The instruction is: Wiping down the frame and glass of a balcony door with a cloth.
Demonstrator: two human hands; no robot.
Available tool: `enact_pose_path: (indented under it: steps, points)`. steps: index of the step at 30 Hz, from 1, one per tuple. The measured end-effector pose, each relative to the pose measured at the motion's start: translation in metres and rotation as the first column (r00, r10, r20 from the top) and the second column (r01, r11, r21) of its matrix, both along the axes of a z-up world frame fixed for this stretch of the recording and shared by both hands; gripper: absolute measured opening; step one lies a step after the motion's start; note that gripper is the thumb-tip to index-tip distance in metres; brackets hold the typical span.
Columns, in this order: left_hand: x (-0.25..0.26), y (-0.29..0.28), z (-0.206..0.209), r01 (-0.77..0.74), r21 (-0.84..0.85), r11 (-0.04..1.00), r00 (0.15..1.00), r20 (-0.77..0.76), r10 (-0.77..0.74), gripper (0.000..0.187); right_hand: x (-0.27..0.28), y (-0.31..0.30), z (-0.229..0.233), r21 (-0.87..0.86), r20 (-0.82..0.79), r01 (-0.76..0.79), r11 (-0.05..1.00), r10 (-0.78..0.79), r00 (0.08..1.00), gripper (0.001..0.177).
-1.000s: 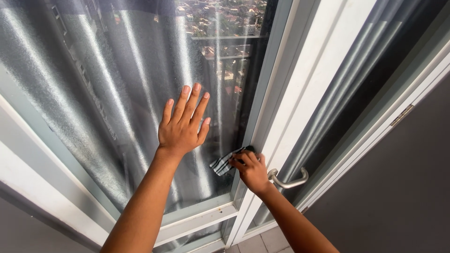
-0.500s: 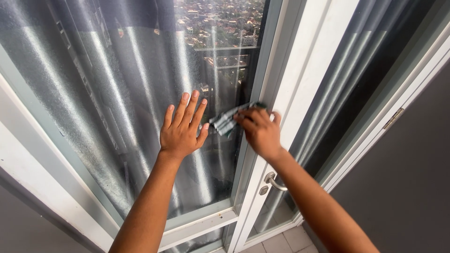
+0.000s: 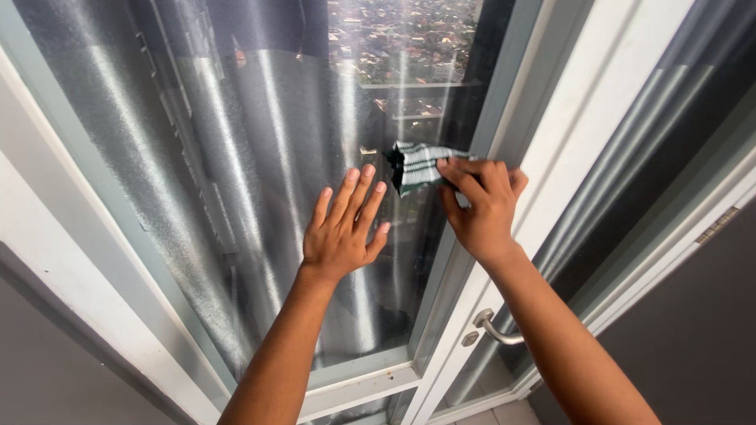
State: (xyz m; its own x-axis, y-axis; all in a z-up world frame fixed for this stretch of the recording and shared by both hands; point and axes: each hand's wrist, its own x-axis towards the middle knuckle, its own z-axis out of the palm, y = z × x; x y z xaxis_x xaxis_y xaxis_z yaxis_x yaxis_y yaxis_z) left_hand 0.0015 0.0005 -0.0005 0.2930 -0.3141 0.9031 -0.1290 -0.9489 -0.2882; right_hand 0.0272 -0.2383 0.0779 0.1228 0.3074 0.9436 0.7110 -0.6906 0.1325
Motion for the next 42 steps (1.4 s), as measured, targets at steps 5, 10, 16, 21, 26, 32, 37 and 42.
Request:
enact_pose_path:
  steps: [5, 10, 16, 21, 26, 32, 37, 42]
  points:
    - [0.008, 0.003, -0.009, 0.045, 0.013, 0.999, 0.997, 0.064, -0.046, 0.057, 0.0, 0.009, -0.029, 0.003, -0.027, -0.049, 0.999, 0.049, 0.998, 0.04]
    - [0.012, 0.004, -0.012, 0.025, 0.064, 0.998, 0.992, 0.12, -0.032, 0.061, -0.012, 0.02, -0.039, -0.102, -0.003, -0.102, 0.989, 0.103, 0.995, 0.035]
    - [0.013, 0.009, -0.017, -0.023, 0.079, 0.997, 0.996, 0.09, 0.016, 0.063, -0.006, 0.01, -0.036, -0.266, 0.035, -0.076, 0.961, 0.089, 0.995, 0.035]
    - [0.015, 0.009, -0.023, -0.007, 0.064, 0.998, 0.995, 0.101, 0.0, 0.064, 0.02, -0.023, -0.029, -0.26, 0.082, 0.01, 0.966, 0.011, 0.997, 0.043]
    - [0.009, 0.009, -0.016, -0.006, 0.052, 0.999, 0.996, 0.092, 0.001, 0.066, 0.034, -0.027, -0.024, -0.191, 0.166, 0.197, 0.962, -0.166, 0.972, 0.034]
    - [-0.008, -0.015, -0.004, -0.005, 0.067, 0.998, 0.991, 0.135, -0.004, 0.05, 0.035, -0.025, -0.025, -0.163, 0.215, 0.273, 0.948, -0.236, 0.948, 0.032]
    - [-0.013, -0.04, 0.002, 0.123, 0.112, 0.986, 0.992, -0.002, -0.124, 0.041, 0.033, -0.024, -0.023, -0.142, 0.191, 0.25, 0.958, -0.222, 0.956, 0.035]
    - [-0.015, -0.037, -0.011, 0.205, 0.102, 0.973, 0.976, -0.092, -0.196, 0.038, 0.038, -0.025, -0.031, -0.129, 0.197, 0.272, 0.954, -0.244, 0.95, 0.04]
